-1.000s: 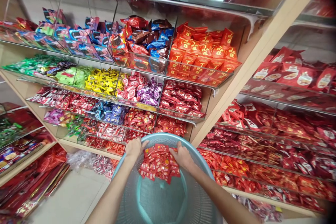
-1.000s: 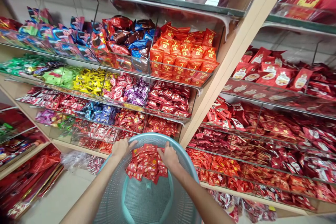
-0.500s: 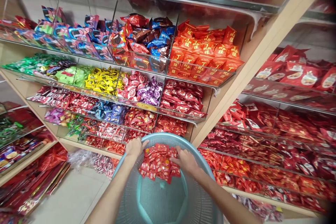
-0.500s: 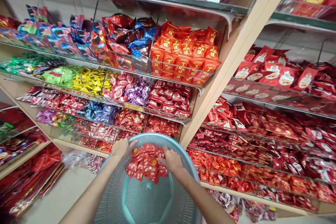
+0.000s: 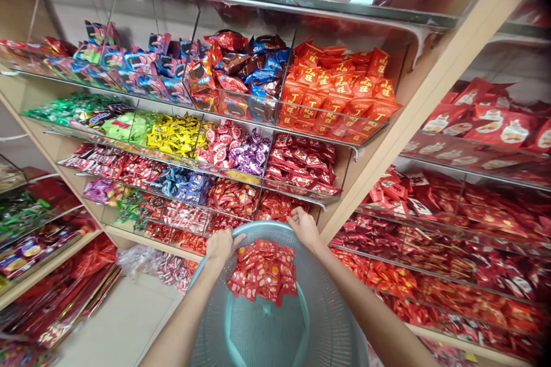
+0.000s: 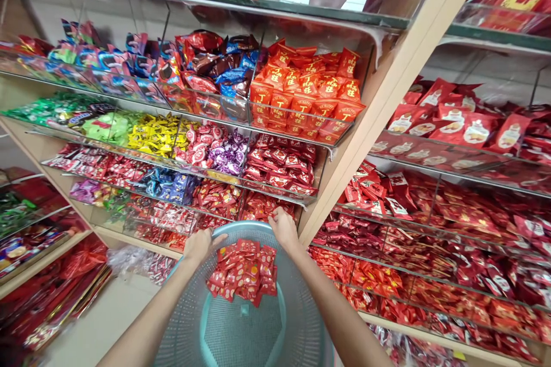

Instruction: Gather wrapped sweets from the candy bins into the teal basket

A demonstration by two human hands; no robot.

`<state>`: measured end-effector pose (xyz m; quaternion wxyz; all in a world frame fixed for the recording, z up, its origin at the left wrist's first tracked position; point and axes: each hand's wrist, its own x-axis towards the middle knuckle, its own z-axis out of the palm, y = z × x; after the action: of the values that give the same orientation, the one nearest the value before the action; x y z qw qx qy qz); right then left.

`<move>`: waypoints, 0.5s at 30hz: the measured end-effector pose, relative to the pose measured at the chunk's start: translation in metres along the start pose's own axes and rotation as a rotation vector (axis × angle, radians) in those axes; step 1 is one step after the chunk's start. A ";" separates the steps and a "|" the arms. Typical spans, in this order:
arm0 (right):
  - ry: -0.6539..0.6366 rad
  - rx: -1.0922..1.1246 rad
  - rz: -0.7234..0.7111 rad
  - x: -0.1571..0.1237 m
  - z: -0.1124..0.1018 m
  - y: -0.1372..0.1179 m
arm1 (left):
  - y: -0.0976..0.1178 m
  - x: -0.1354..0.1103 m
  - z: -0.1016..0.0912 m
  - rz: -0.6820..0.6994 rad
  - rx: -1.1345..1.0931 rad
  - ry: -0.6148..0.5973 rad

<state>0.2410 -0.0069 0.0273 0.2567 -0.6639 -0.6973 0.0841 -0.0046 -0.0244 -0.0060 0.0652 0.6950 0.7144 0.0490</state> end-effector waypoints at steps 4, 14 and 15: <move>-0.079 -0.118 0.096 0.030 0.017 -0.012 | 0.001 0.000 -0.001 -0.012 -0.001 0.004; -0.242 -0.270 0.268 0.055 0.043 -0.043 | 0.003 0.004 -0.001 -0.049 0.018 -0.010; -0.252 -0.267 0.274 0.056 0.043 -0.043 | 0.003 0.004 -0.001 -0.052 0.017 -0.017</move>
<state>0.1838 0.0520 0.0243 0.0637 -0.7648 -0.6321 0.1072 -0.0016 -0.0205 -0.0050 0.0664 0.6773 0.7319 0.0352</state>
